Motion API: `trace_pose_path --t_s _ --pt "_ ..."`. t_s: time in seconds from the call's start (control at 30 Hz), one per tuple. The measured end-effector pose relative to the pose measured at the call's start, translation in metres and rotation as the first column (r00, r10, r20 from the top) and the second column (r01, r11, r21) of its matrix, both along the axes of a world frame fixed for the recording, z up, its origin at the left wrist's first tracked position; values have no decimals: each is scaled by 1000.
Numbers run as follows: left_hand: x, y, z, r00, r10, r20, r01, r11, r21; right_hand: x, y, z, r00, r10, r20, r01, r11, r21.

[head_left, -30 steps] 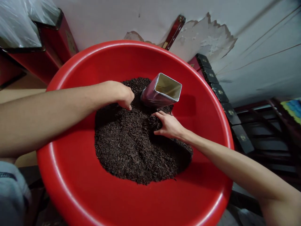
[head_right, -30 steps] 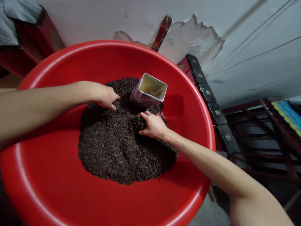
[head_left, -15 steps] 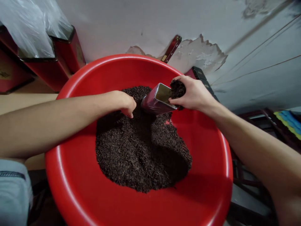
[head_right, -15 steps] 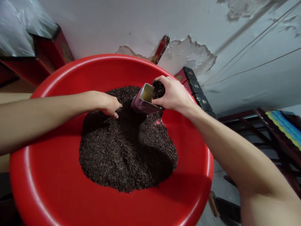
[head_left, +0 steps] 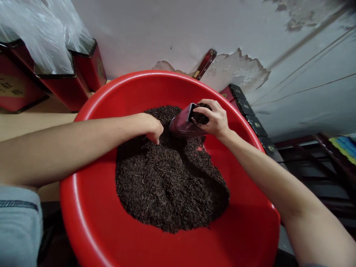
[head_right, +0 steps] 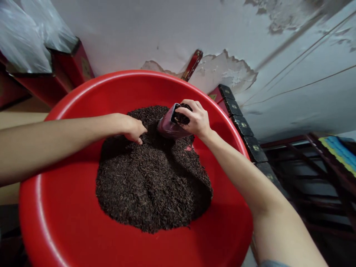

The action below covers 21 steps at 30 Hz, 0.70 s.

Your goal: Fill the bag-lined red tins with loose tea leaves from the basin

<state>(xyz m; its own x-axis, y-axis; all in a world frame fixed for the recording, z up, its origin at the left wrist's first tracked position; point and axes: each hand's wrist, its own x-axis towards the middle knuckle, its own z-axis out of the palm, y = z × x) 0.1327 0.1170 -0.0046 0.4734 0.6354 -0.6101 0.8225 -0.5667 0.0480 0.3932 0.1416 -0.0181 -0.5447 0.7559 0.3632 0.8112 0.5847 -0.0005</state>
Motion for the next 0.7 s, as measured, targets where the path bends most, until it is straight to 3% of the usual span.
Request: trace_pose_path --t_s 0.1,0.37,0.57,0.7 --pt "-1 2 -3 995 73 62 -72 997 -22 -1 -1 3 1000 -9 -14 8 998 -66" --pt "-3 6 -11 991 79 105 -80 997 11 5 0 -6 987 38 -157 -51 996 -79" --pt "-2 3 -7 998 33 45 -33 999 -5 2 5 7 976 123 -180 -155 971 -180" --pt "-3 3 -5 1000 -3 27 3 1000 -7 1 10 13 986 55 -158 -78 986 -148"
